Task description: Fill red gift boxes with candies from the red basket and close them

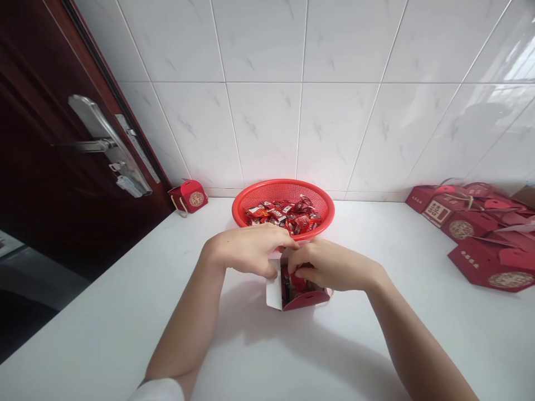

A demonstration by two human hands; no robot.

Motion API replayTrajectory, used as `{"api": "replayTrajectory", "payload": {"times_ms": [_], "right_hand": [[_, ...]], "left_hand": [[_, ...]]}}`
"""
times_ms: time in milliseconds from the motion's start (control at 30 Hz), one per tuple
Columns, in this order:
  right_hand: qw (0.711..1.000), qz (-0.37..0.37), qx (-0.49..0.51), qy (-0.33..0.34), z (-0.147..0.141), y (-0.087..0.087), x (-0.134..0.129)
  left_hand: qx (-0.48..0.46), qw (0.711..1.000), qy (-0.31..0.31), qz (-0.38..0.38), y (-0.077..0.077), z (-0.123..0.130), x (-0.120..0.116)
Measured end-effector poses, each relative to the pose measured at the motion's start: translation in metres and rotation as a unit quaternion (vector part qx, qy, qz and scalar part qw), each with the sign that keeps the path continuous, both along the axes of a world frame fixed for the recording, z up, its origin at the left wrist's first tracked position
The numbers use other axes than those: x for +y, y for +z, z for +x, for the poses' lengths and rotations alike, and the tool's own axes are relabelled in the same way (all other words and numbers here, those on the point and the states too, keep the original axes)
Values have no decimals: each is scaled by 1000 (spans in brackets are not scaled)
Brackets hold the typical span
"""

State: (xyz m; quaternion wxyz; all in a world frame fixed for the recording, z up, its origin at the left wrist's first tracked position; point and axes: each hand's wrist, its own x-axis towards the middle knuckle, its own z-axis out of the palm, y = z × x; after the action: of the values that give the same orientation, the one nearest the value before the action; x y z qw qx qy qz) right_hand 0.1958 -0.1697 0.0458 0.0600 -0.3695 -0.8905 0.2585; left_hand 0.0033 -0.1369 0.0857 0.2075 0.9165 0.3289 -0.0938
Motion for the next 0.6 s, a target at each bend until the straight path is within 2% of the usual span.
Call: {"api": "replayTrajectory", "payload": {"times_ms": [167,400,600], "right_hand": [[999,21,-35,-15,-1,-1,0],[998,1,-52,-20,5,2,-4],[996,-13,-89,-16,11,8,-19]], "left_hand": [[11,1000,5,6,-2,0,1],[13,1000,2,10,-2,-1,-1],[-1,999,-37,14,1,-2,-9]]}}
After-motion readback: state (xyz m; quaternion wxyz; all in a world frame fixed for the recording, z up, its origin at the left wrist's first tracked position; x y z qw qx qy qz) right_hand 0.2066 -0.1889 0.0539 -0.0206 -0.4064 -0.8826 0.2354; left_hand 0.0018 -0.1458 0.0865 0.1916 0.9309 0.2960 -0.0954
